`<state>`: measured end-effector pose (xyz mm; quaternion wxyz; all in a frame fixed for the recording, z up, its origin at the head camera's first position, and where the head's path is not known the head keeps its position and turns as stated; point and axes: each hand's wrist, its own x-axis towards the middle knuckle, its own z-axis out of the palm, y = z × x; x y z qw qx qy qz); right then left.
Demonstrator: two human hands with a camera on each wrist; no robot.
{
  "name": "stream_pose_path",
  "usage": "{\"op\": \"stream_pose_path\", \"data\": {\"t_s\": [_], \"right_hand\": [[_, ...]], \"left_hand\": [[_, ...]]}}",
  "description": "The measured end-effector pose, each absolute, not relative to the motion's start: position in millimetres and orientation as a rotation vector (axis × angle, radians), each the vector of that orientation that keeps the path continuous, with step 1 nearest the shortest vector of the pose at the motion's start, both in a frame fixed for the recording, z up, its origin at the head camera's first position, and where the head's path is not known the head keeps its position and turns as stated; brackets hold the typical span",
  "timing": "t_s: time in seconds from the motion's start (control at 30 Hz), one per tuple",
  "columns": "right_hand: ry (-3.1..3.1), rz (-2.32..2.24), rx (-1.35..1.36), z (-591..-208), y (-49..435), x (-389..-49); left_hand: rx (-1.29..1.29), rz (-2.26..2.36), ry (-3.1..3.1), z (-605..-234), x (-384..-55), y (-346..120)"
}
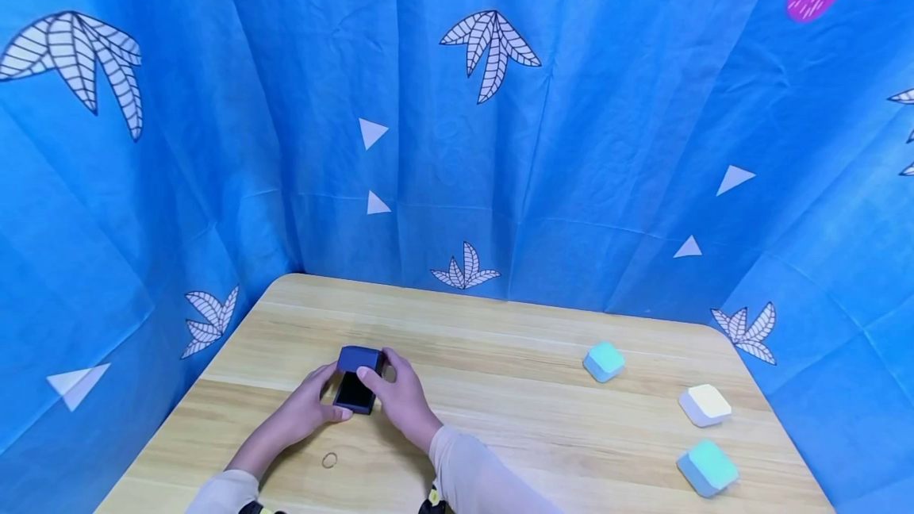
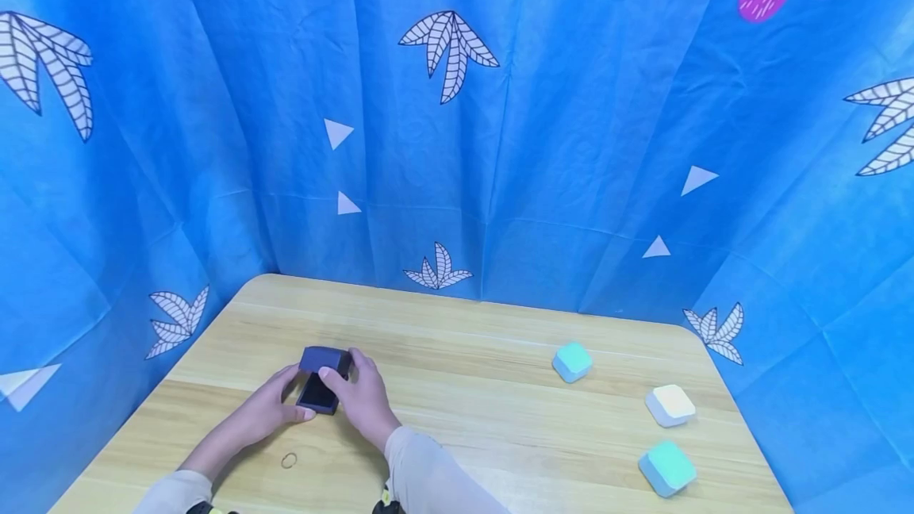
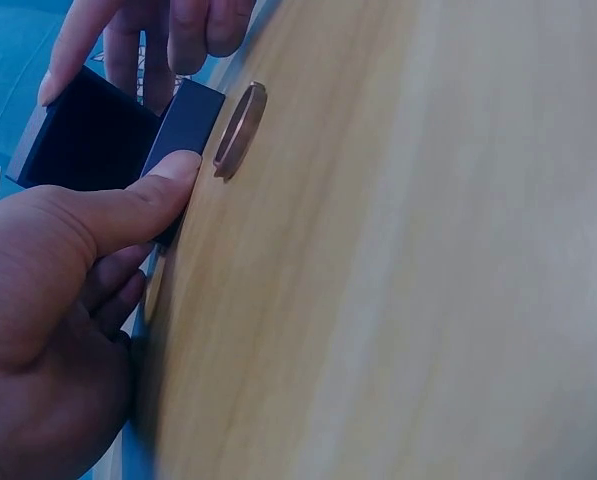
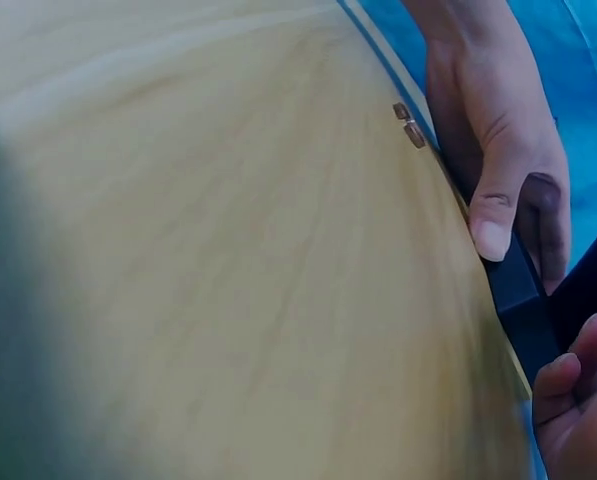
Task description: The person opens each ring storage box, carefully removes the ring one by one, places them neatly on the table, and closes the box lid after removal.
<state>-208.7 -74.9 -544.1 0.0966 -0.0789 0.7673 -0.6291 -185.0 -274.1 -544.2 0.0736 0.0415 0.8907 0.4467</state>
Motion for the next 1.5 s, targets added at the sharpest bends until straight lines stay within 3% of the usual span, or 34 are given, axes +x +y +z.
{"op": "stream_pose_path", "data": {"t_s": [1.5], "right_hand": [[2.645,-1.396,-0.496,-545.8,-68.6,-199.9]], "left_hand": [[0.120,1.393,2.637,-550.0,-187.1,-275.5]]}}
